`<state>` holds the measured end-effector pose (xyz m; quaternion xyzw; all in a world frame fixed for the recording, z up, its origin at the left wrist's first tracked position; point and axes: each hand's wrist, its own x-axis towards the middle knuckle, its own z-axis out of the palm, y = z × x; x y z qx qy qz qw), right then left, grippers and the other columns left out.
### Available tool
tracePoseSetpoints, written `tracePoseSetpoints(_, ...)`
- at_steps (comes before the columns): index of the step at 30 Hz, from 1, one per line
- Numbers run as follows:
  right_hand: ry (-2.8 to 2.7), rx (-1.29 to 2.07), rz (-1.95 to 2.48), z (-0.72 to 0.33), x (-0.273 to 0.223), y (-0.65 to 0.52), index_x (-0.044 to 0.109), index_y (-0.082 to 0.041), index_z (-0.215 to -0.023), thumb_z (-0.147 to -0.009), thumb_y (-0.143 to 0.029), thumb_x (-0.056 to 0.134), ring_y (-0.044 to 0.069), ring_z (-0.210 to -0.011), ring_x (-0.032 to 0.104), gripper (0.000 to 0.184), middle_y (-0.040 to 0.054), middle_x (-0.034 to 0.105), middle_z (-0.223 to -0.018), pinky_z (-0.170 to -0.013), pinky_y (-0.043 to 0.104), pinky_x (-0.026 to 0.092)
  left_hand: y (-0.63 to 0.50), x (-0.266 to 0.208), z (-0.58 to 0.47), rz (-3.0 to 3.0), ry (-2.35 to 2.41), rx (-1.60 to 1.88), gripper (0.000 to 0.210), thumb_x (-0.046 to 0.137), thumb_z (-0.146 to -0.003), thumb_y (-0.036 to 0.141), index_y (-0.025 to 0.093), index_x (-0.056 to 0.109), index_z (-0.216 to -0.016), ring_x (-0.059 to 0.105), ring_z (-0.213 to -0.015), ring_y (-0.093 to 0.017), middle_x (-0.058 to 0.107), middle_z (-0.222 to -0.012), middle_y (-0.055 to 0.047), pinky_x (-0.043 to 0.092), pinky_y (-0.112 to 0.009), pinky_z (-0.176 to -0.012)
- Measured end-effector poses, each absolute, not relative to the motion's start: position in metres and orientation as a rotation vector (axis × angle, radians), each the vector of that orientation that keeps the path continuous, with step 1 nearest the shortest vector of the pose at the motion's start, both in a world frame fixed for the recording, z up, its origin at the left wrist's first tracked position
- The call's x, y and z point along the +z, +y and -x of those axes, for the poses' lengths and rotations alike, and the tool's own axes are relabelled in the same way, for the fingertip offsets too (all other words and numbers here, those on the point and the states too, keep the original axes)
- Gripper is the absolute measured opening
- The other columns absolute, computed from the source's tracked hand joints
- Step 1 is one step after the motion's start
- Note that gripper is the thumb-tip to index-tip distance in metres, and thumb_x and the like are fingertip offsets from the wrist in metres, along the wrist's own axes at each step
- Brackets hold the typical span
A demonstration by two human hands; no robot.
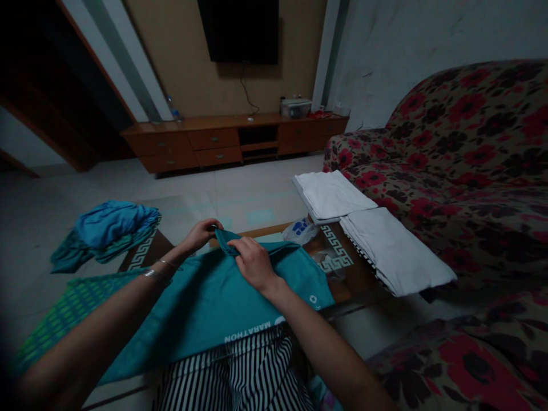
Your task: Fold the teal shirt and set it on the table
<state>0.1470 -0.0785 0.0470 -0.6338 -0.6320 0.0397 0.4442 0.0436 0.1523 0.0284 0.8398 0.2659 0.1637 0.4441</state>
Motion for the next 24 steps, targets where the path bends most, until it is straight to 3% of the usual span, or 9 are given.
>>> tracePoseSetpoints(3,-1.623,0.102,1.575,-0.134,0.043,-0.092,0.058,-0.021,-0.117,-0.083,-0.004,0.048,0.021,-0.105,0.053,0.039,0.0071,0.061,-0.107,-0.092,0.036,0.043,0.140,0.027,-0.025,-2.235,0.579,0.519,0.016,0.054,-0.065,0.011,0.015,0.060,-0.079,0.058,-0.087,-0.016,0.059,-0.088,-0.004,0.050,-0.031,-0.085)
tracePoseSetpoints(8,-1.771,0.120,1.640,-0.110,0.025,-0.113,0.059,-0.019,-0.116,-0.086,-0.007,0.051,0.021,-0.101,0.053,0.033,0.0072,0.063,-0.103,-0.088,0.034,0.043,0.117,0.019,0.008,-2.328,0.411,0.479,0.023,0.046,-0.060,0.007,0.017,0.059,-0.076,0.057,-0.093,-0.017,0.057,-0.095,-0.006,0.049,-0.033,-0.087)
tracePoseSetpoints(12,-1.963,0.170,1.673,-0.096,0.014,-0.131,0.061,-0.021,-0.114,-0.087,-0.025,0.063,0.022,-0.100,0.053,0.027,0.0071,0.065,-0.102,-0.086,0.036,0.042,0.108,0.004,0.027,-2.390,0.436,0.361,0.027,0.041,-0.056,0.006,0.018,0.058,-0.073,0.057,-0.101,-0.019,0.061,-0.098,-0.007,0.046,-0.037,-0.095)
tracePoseSetpoints(15,-1.949,0.203,1.648,-0.105,0.012,-0.149,0.063,-0.024,-0.112,-0.083,-0.037,0.068,0.022,-0.103,0.052,0.032,0.0062,0.065,-0.105,-0.087,0.037,0.041,0.109,-0.005,0.034,-2.341,0.559,0.370,0.037,0.040,-0.057,0.007,0.018,0.060,-0.086,0.058,-0.101,-0.020,0.063,-0.102,-0.007,0.046,-0.037,-0.095)
tracePoseSetpoints(19,-1.641,0.088,1.817,-0.161,0.006,-0.170,0.065,-0.022,-0.109,-0.089,-0.022,0.058,0.023,-0.104,0.053,0.021,0.0083,0.065,-0.108,-0.089,0.039,0.042,0.117,-0.005,0.027,-2.161,0.844,0.400,0.038,0.042,-0.073,0.018,0.017,0.057,-0.108,0.062,-0.082,-0.018,0.066,-0.098,-0.007,0.051,-0.030,-0.075)
tracePoseSetpoints(21,-1.503,0.003,1.992,-0.201,-0.002,-0.175,0.065,-0.022,-0.110,-0.086,-0.013,0.054,0.024,-0.107,0.052,0.027,0.0095,0.064,-0.111,-0.091,0.041,0.042,0.122,0.001,0.015,-2.134,0.928,0.357,0.032,0.040,-0.084,0.032,0.016,0.058,-0.105,0.062,-0.075,-0.017,0.068,-0.092,-0.007,0.049,-0.027,-0.069)
tracePoseSetpoints(24,-1.357,-0.042,2.247,-0.255,-0.016,-0.177,0.064,-0.020,-0.117,-0.079,-0.007,0.054,0.025,-0.113,0.050,0.041,0.0101,0.061,-0.118,-0.095,0.040,0.041,0.126,0.011,-0.011,-2.248,1.015,0.217,0.042,0.037,-0.088,0.047,0.015,0.064,-0.088,0.060,-0.071,-0.017,0.068,-0.078,-0.006,0.045,-0.025,-0.065)
